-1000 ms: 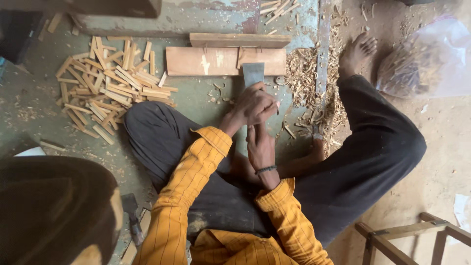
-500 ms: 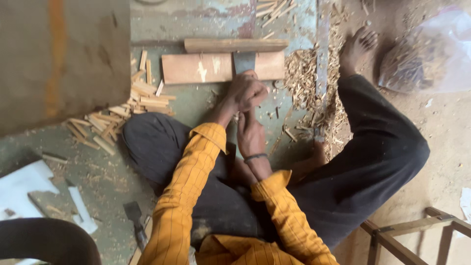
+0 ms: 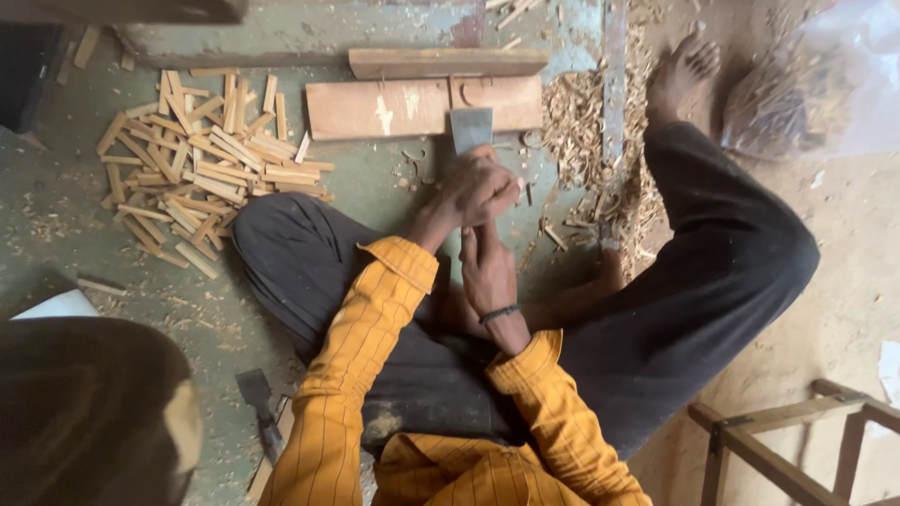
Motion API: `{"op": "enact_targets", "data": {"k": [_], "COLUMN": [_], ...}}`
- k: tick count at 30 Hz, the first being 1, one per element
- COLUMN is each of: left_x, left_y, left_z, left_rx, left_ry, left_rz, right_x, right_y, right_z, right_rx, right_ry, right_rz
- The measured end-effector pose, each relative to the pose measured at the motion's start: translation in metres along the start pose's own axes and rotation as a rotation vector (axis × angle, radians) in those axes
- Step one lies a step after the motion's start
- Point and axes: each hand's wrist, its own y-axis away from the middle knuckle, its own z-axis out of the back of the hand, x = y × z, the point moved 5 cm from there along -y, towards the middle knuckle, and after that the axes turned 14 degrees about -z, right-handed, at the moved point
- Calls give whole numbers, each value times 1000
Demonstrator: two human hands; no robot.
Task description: The person sits cross-legged on the workshop floor and uses a wide chisel to shave and split small wooden slats, holding each piece against a wooden board and pushing the chisel to trim off thin strips, letting the trimmed pieces accumulate in a pile beside them.
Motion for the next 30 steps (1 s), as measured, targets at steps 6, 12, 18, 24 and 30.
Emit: {"op": "enact_targets", "data": {"k": [6, 12, 18, 24, 30], "left_x": [23, 48, 24, -8, 47], "left_y": [0, -15, -20, 24, 74], "left_z": [0, 18, 35, 60, 38], "left_rx": [21, -5, -78, -526, -750], "left_ry": [-16, -40, -169, -319, 394], "left_rz": [45, 15, -14, 417, 844], "right_x": [3, 12, 10, -18, -26], "right_y": [-13, -44, -42, -5, 35], "right_z": [-5, -21, -26, 21, 85], "right_rx": [-54, -45, -74, 163, 283], "right_ry": [75, 39, -6, -476, -734], "right_rz": [89, 73, 95, -265, -331]}}
